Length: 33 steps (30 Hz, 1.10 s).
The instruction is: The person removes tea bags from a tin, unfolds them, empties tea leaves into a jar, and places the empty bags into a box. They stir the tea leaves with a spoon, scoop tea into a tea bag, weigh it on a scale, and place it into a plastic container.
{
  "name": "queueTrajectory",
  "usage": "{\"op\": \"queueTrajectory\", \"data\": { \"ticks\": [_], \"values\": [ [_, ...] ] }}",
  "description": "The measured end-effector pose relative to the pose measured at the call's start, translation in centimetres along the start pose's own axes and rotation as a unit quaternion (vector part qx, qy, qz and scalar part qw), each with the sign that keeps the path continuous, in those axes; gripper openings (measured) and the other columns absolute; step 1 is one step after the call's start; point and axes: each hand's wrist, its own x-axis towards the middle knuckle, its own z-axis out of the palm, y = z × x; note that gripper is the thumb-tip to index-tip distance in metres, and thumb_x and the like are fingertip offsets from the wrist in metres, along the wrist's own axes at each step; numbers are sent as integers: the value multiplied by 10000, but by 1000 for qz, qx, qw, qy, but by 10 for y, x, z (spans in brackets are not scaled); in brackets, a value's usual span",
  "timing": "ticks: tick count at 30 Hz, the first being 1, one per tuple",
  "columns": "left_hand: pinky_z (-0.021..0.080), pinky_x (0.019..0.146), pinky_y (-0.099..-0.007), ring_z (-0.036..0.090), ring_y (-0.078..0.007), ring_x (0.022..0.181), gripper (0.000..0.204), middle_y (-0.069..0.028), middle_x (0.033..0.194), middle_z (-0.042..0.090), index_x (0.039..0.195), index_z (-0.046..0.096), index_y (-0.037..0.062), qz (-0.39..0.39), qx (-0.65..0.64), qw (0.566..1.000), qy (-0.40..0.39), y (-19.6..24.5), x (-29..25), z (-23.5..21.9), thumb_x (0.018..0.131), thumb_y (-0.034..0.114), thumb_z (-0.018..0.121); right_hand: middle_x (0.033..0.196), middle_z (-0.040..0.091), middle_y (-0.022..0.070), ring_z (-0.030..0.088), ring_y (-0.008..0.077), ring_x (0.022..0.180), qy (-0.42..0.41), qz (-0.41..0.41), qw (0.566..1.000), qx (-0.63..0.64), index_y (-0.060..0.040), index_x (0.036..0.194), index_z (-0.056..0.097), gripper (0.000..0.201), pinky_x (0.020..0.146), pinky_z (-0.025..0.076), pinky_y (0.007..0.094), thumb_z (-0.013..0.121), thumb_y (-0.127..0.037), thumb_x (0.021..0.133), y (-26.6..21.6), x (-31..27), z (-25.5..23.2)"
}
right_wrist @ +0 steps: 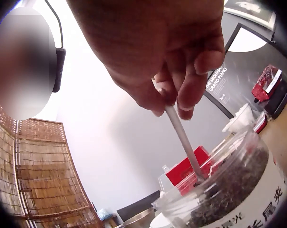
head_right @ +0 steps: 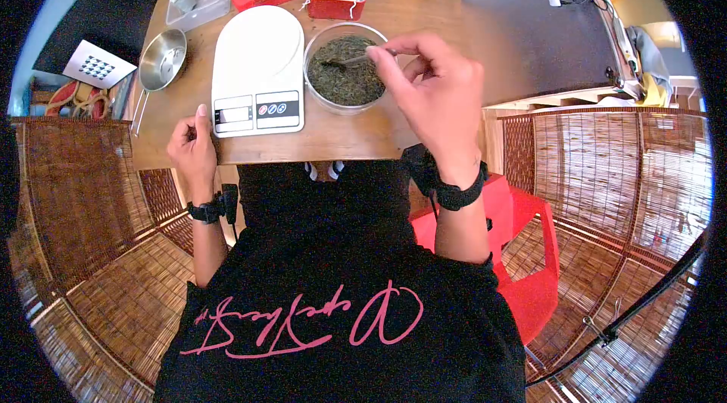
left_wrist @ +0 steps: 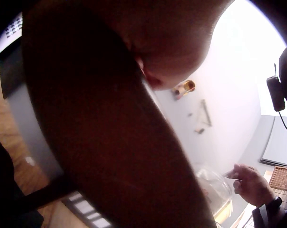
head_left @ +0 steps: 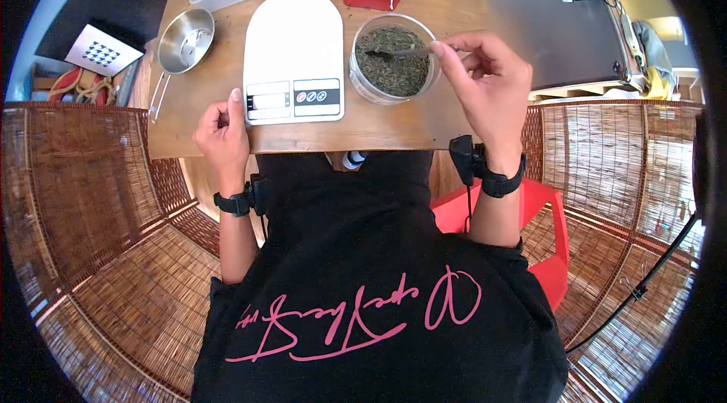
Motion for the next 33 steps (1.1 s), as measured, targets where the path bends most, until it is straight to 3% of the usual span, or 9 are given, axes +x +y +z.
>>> {"op": "queueTrajectory", "data": {
  "ticks": [9,12,24,33],
  "values": [
    [324,505,-217,407,-21,563,325,56,607,510,712,629,17,9,-14,1000,-5,-2,0,1,969,182,740,726,718,10,573,24,560,58,-9,998,1,-20,864,749,122,506,414,194,831,-108,844,-8,10,-25],
    [323,504,-217,409,-22,562,320,57,609,507,713,627,17,16,-11,1000,-3,-3,1,1,967,175,741,711,712,17,570,31,549,43,-20,998,-45,-24,853,744,119,502,415,202,836,-95,830,-1,7,-23],
    [306,493,-239,389,-41,550,329,39,591,482,705,612,9,29,17,999,-3,1,2,0,952,171,754,594,625,1,519,31,494,38,-102,994,-31,-55,808,743,123,470,385,213,852,-111,810,-17,-2,-11],
    [305,493,-245,386,-44,549,334,39,584,481,698,613,9,22,18,1000,-3,-1,2,0,948,176,759,567,598,-5,504,32,496,67,-82,990,-95,-43,804,735,146,471,377,212,854,-125,813,-1,8,-32]
  ]
}}
